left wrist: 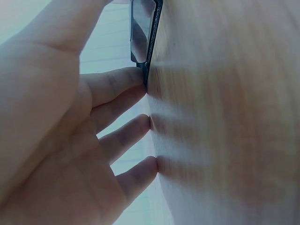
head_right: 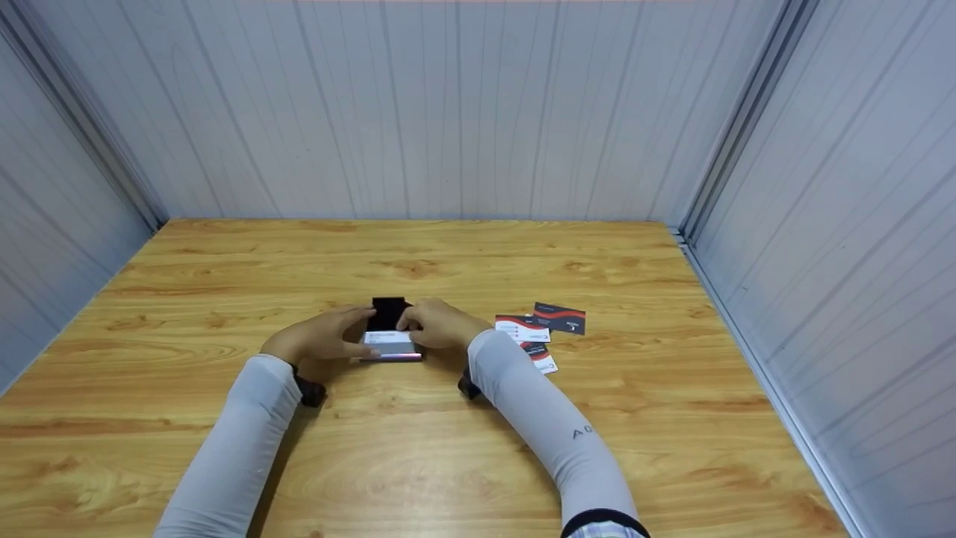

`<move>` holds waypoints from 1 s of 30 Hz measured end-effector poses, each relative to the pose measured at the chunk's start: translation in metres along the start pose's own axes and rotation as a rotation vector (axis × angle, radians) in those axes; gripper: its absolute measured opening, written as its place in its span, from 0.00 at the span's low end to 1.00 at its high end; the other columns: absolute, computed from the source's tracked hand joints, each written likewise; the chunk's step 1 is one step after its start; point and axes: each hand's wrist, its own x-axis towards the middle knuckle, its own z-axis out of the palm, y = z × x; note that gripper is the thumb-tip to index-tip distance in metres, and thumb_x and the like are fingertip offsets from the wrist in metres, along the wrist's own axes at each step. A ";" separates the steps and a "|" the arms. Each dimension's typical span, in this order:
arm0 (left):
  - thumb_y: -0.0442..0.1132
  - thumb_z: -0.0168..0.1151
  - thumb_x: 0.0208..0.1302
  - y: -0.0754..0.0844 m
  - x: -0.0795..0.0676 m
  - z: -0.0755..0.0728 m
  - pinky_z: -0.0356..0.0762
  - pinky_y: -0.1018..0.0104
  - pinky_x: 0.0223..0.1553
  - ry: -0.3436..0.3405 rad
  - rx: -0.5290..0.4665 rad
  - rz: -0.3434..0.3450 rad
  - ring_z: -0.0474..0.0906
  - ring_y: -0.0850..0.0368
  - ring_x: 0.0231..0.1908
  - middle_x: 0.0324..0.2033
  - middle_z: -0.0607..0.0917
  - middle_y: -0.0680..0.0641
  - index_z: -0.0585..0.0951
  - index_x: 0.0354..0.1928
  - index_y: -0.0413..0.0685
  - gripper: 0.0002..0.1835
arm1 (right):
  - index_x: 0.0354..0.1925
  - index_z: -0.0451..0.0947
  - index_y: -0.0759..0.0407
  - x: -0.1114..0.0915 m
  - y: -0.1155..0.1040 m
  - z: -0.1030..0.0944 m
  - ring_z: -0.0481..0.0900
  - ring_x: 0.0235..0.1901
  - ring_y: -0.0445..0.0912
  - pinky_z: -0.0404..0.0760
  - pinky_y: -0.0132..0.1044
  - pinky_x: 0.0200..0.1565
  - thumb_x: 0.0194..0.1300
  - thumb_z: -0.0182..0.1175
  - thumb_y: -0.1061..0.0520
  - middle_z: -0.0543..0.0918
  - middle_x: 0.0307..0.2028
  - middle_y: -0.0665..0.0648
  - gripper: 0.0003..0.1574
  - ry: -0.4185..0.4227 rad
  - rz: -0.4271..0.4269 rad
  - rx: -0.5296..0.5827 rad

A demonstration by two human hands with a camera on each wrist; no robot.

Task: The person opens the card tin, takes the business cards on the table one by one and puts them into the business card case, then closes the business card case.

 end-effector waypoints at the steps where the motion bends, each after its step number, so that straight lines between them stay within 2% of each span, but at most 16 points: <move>1: 0.64 0.66 0.63 0.000 0.000 0.000 0.52 0.45 0.72 -0.001 -0.003 -0.003 0.49 0.45 0.75 0.77 0.55 0.44 0.56 0.79 0.50 0.50 | 0.55 0.82 0.61 -0.001 0.000 0.000 0.77 0.47 0.49 0.77 0.43 0.52 0.73 0.58 0.62 0.81 0.47 0.58 0.15 -0.005 -0.001 0.006; 8: 0.61 0.67 0.64 0.003 -0.002 0.001 0.54 0.47 0.72 0.000 -0.021 0.001 0.50 0.45 0.75 0.77 0.56 0.44 0.57 0.79 0.49 0.49 | 0.60 0.78 0.61 -0.014 0.003 -0.006 0.76 0.54 0.50 0.76 0.43 0.58 0.74 0.57 0.60 0.79 0.53 0.58 0.19 -0.028 0.013 0.068; 14: 0.60 0.67 0.64 0.004 -0.004 0.000 0.53 0.45 0.72 0.000 -0.036 0.011 0.50 0.44 0.75 0.77 0.56 0.43 0.56 0.79 0.48 0.49 | 0.65 0.74 0.61 -0.033 0.013 -0.018 0.72 0.62 0.54 0.73 0.47 0.63 0.76 0.55 0.57 0.76 0.61 0.59 0.22 0.015 0.070 0.176; 18: 0.60 0.67 0.64 0.003 -0.005 0.001 0.53 0.45 0.72 -0.003 -0.034 0.013 0.49 0.43 0.75 0.77 0.55 0.43 0.56 0.79 0.48 0.49 | 0.65 0.73 0.60 -0.047 0.022 -0.027 0.72 0.62 0.56 0.72 0.53 0.63 0.76 0.56 0.56 0.76 0.60 0.61 0.23 0.047 0.077 0.153; 23: 0.60 0.66 0.65 0.003 -0.006 0.001 0.51 0.44 0.72 -0.005 -0.041 0.006 0.47 0.43 0.76 0.77 0.54 0.43 0.56 0.79 0.49 0.49 | 0.66 0.73 0.61 -0.066 0.032 -0.037 0.72 0.63 0.57 0.70 0.56 0.64 0.75 0.57 0.58 0.76 0.61 0.63 0.24 0.067 0.129 0.154; 30: 0.61 0.66 0.65 0.002 -0.005 0.002 0.52 0.44 0.72 -0.004 -0.041 -0.001 0.47 0.43 0.76 0.78 0.53 0.44 0.56 0.79 0.51 0.48 | 0.65 0.71 0.64 -0.089 0.048 -0.040 0.71 0.64 0.58 0.70 0.56 0.64 0.76 0.57 0.56 0.75 0.63 0.62 0.25 0.082 0.203 0.160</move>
